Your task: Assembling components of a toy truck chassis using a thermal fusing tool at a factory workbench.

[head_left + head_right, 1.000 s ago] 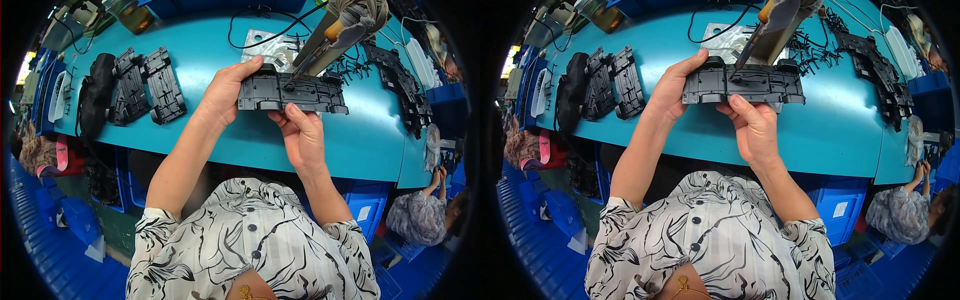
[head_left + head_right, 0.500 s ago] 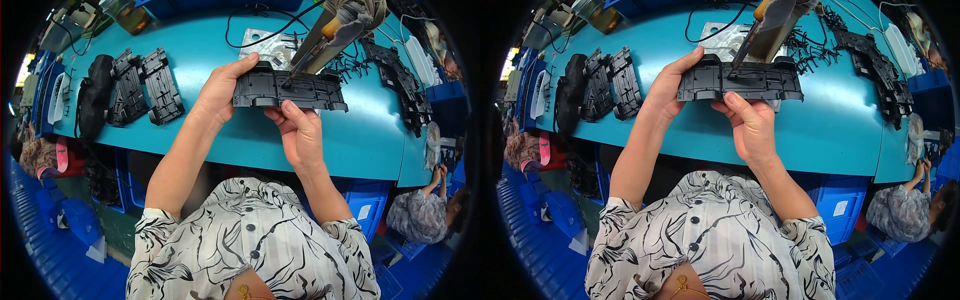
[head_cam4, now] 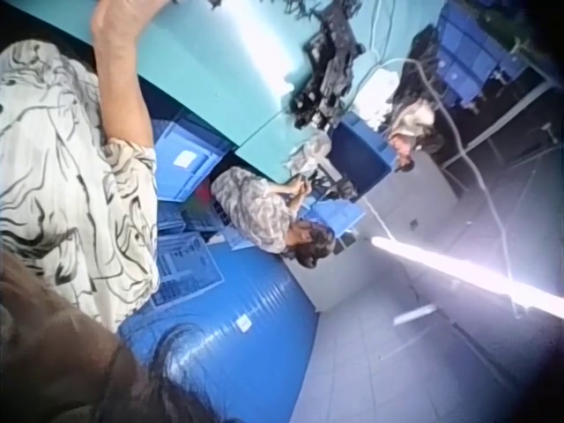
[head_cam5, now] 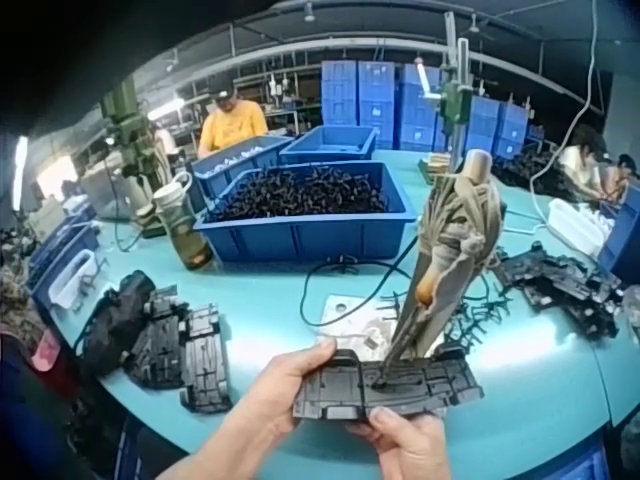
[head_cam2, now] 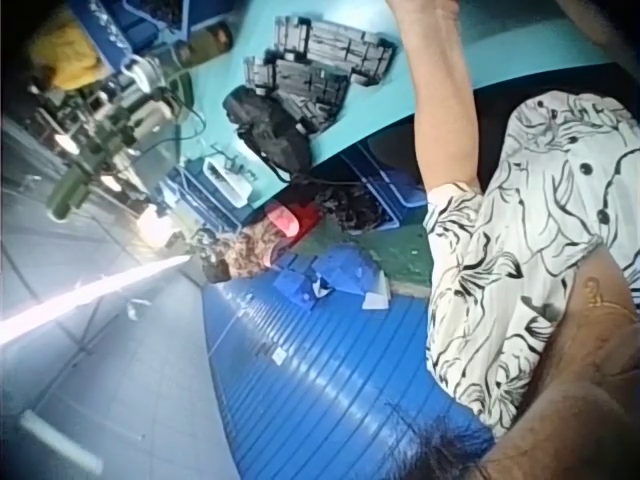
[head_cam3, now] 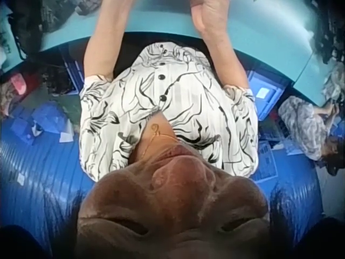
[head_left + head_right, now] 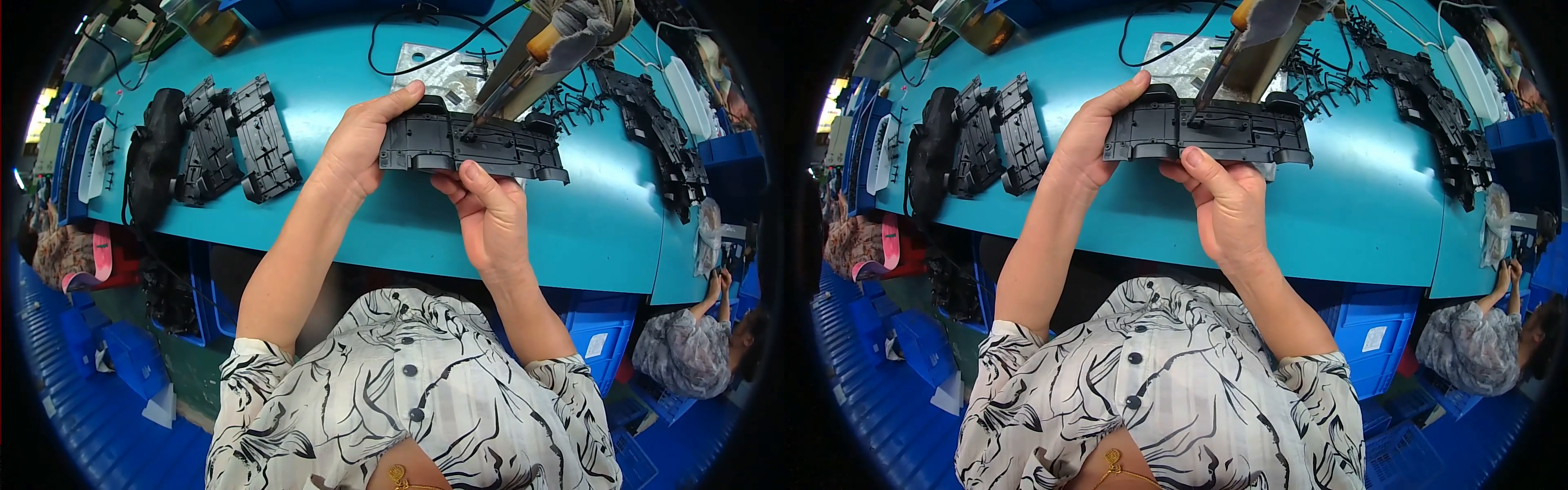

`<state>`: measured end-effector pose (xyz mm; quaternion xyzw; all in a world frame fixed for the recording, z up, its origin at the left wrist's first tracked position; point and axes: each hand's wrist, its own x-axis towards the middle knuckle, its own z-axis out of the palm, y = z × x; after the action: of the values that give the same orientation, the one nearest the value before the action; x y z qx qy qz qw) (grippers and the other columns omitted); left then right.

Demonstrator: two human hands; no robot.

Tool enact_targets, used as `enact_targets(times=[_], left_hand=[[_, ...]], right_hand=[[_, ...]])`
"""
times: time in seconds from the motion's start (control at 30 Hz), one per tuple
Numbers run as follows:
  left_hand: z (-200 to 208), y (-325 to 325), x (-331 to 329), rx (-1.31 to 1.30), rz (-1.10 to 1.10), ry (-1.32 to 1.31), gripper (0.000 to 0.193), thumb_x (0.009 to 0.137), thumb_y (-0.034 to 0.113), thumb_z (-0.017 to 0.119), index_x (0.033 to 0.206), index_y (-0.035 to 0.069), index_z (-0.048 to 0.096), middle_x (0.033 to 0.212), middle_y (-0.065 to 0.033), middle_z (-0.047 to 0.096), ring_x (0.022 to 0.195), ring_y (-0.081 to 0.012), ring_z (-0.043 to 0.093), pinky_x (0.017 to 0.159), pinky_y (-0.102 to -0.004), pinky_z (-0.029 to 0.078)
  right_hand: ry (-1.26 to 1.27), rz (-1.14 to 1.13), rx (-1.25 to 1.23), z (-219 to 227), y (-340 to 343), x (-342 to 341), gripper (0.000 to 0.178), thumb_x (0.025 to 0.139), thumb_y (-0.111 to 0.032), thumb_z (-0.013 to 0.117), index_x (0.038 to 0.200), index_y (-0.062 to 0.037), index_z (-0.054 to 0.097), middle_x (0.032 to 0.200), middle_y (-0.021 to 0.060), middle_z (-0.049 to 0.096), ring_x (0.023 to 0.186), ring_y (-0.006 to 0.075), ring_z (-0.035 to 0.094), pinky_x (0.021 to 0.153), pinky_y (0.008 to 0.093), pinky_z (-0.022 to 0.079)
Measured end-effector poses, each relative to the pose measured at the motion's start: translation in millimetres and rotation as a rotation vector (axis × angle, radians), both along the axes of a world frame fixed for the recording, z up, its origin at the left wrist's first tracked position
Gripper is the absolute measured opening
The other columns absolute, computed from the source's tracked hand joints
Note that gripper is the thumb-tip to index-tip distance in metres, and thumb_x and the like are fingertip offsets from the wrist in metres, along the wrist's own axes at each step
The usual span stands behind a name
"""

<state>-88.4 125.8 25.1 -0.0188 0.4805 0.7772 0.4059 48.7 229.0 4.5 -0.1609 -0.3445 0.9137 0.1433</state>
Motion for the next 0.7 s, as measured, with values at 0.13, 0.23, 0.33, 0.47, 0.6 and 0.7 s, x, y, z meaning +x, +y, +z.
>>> enact_targets(times=[0.13,0.23,0.33,0.47,0.6,0.7], left_hand=[[0.3,-0.5,-0.2,0.002,0.002,-0.010,0.030,0.088,0.027,0.064,0.099,-0.001,0.061,0.089,-0.0100,0.066,0.076,-0.0149,0.067,0.068,-0.0269,0.057],[1.0,-0.1,-0.3,0.002,-0.005,-0.012,0.029,0.088,0.027,0.063,0.099,-0.001,0.061,0.089,-0.0100,0.066,0.075,-0.0149,0.067,0.067,-0.0269,0.057],[2.2,0.3,0.1,-0.018,0.013,-0.013,0.030,0.088,0.027,0.064,0.098,-0.001,0.061,0.088,-0.0101,0.066,0.074,-0.0150,0.067,0.067,-0.0270,0.057],[1.4,0.1,-0.9,-0.017,0.001,-0.012,0.030,0.087,0.026,0.064,0.098,-0.001,0.061,0.088,-0.0104,0.066,0.073,-0.0152,0.067,0.066,-0.0268,0.057],[4.0,0.8,-0.6,-0.035,0.004,-0.014,0.028,0.087,0.026,0.064,0.097,-0.001,0.061,0.086,-0.0101,0.067,0.072,-0.0152,0.067,0.066,-0.0265,0.057],[4.2,1.8,-0.3,-0.023,0.016,-0.019,0.028,0.087,0.026,0.064,0.097,-0.001,0.061,0.085,-0.0099,0.067,0.072,-0.0150,0.067,0.065,-0.0266,0.057]], right_hand=[[-0.005,0.007,-0.010,2.3,-0.5,0.1,0.021,0.088,-0.007,0.059,0.107,0.0017,0.057,0.102,0.0106,0.063,0.093,0.0236,0.064,0.082,0.0355,0.054],[-0.004,-0.005,0.004,2.7,-0.9,-0.5,0.021,0.088,-0.006,0.060,0.107,0.0018,0.057,0.101,0.0110,0.063,0.093,0.0242,0.064,0.082,0.0355,0.054],[-0.007,-0.006,-0.006,1.5,-0.8,-0.4,0.021,0.088,-0.006,0.060,0.107,0.0021,0.057,0.101,0.0114,0.063,0.093,0.0246,0.064,0.082,0.0355,0.054],[-0.009,-0.014,-0.002,1.7,-1.3,-0.7,0.021,0.087,-0.006,0.060,0.107,0.0021,0.057,0.102,0.0118,0.063,0.093,0.0249,0.064,0.081,0.0351,0.055],[-0.009,-0.018,0.003,3.7,-1.7,-1.2,0.021,0.087,-0.005,0.060,0.107,0.0023,0.057,0.101,0.0119,0.063,0.093,0.0252,0.065,0.081,0.0346,0.055],[-0.018,-0.019,0.011,2.4,-1.9,-0.8,0.021,0.088,-0.006,0.060,0.107,0.0023,0.058,0.101,0.0120,0.063,0.093,0.0252,0.065,0.080,0.0345,0.055]])
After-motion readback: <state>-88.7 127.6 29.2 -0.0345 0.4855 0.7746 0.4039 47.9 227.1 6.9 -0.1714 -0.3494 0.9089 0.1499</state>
